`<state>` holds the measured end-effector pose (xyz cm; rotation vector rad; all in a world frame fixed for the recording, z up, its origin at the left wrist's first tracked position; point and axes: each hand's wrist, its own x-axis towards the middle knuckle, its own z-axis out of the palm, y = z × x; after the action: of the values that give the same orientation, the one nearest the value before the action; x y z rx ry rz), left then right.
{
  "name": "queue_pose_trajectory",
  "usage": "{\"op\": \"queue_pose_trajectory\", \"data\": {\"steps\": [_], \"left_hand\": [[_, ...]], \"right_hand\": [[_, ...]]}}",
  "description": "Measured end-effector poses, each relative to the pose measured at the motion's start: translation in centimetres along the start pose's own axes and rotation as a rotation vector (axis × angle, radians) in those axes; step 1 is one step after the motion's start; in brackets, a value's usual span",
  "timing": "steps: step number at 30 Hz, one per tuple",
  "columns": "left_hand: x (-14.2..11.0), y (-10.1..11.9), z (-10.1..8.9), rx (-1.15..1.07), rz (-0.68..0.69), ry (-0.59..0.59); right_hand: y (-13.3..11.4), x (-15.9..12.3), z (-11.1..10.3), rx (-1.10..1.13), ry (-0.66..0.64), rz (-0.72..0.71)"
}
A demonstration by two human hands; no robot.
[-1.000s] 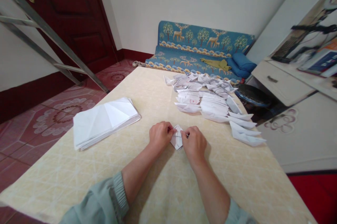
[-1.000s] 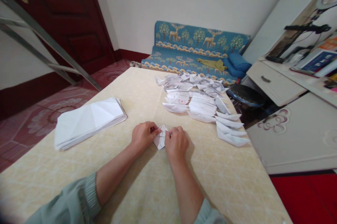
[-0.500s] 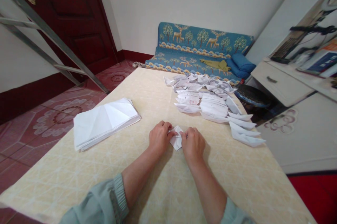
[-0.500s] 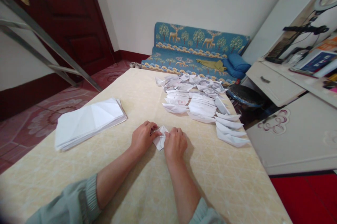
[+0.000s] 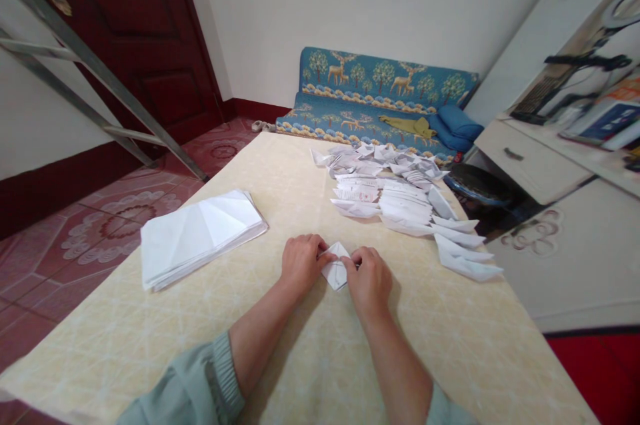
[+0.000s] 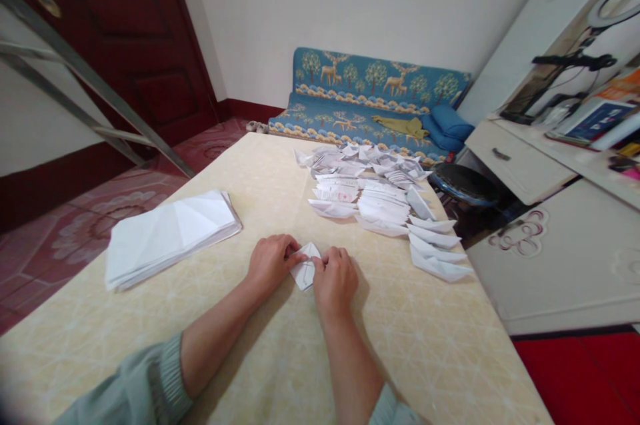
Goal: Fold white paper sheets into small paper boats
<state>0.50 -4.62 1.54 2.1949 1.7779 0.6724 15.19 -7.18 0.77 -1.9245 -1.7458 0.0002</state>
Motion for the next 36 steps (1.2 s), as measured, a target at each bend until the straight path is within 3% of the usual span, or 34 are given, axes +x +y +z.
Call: {"op": "queue_pose_trajectory", "data": {"steps": [7,11,14,19,23,31,33,36], "left_hand": [[0.0,-0.4,0.3,-0.067,0.084,0.030],[0.1,-0.9,0.5,-0.172,0.116,0.041],[0.1,-1.2,0.7,-0.358,0.073,-0.005],[0.1,-1.0,1.2,-0.865,-0.008,-0.090],[0.1,-0.6,0.9,-1.113,-0.084,-0.163],[-0.1,-0.3,-0.2,-1.200,-0.048,-0.257],[-0.2,-0.4,-0.1,-1.194,-0.047,-0.211],[-0.2,-0.5,0.0,-1.149,-0.049,-0.048]], "right_hand": [[0.3,-0.5,-0.3,0.240,0.001,0.006],[0.6,-0.4,0.0,0.400,-0.009,0.085],[0.8,-0.2,0.4,0.681,-0.018,0.176],[0.7,0.0,0.6,1.075,0.014,0.243],[0.5,0.1,0.2,1.174,0.031,0.280],[0.9,0.2,0.3,1.275,0.056,0.361],[1.1,0.3,0.3,1.265,0.068,0.375],[1.2,0.4,0.2,1.225,0.081,0.369]]}}
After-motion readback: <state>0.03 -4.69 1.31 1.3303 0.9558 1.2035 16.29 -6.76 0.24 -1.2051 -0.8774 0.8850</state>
